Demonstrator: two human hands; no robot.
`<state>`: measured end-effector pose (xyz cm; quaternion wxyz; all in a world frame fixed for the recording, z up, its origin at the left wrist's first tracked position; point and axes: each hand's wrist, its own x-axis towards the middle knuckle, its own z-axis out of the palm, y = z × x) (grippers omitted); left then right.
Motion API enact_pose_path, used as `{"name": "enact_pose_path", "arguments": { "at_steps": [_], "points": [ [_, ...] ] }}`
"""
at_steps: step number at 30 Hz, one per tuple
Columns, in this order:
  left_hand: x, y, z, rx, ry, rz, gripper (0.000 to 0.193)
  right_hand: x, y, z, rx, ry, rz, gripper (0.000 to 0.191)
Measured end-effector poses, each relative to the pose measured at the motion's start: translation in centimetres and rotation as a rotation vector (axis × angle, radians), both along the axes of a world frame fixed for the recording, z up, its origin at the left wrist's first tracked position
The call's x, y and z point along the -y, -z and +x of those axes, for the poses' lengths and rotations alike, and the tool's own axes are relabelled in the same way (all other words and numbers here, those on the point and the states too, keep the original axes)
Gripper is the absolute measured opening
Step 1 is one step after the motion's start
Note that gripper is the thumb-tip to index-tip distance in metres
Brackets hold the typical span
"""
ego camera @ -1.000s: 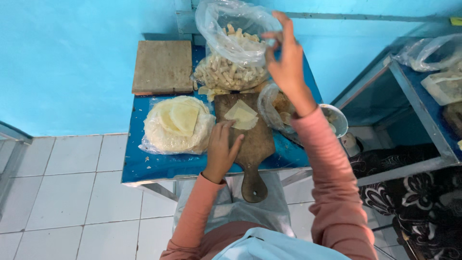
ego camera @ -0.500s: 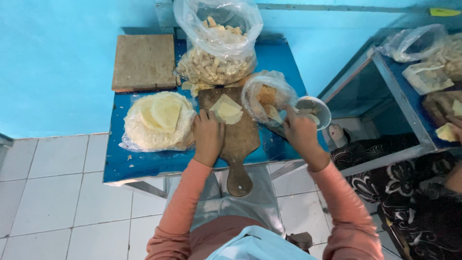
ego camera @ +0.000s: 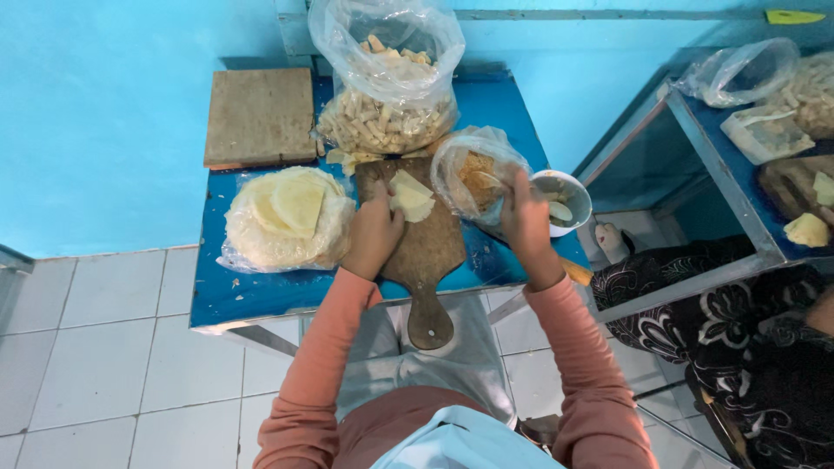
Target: The person sits at a table and folds flat square cracker pieces into diamond shapes by hand, arranging the folded pieces in rows on a wooden board. They then spoon a light-colored filling from a bowl onto the folded crackers, continuing to fold and fill pieces one at a time.
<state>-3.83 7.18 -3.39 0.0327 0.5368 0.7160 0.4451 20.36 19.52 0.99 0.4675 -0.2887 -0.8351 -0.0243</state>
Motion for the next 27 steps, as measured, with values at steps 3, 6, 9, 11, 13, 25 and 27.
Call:
{"name": "enact_pose_path", "arguments": {
  "at_steps": [3,6,9,11,13,25,27],
  "points": [
    [0.5,-0.3,0.1,0.044,-0.002,0.048,0.038,0.4,1.0,0.2,0.079,-0.028,0.071,0.047],
    [0.8,-0.5,0.0,0.06,0.007,0.074,0.036,0.6,1.3,0.6,0.019,-0.08,0.016,0.05],
    [1.0,-0.7,0.1,0.067,-0.001,0.105,0.036,0.4,1.0,0.5,-0.122,-0.017,-0.194,0.038],
    [1.1,-0.9,0.2,0.086,0.01,0.126,0.035,0.2,0.7,0.7,-0.237,-0.076,-0.272,0.038],
    [1.2,-1.0,0.2,0.086,0.016,0.145,0.035,-0.2,0.3,0.9,-0.292,-0.064,-0.356,0.037],
    [1.1,-0.7,0.3,0.128,0.024,0.171,0.033,-0.8,1.0,1.1,-0.588,-0.361,-0.654,0.039],
    [1.0,-0.6,0.2,0.143,0.02,0.146,0.035,0.3,1.7,-1.0,-0.548,-0.38,-0.668,0.038]
  ]
}}
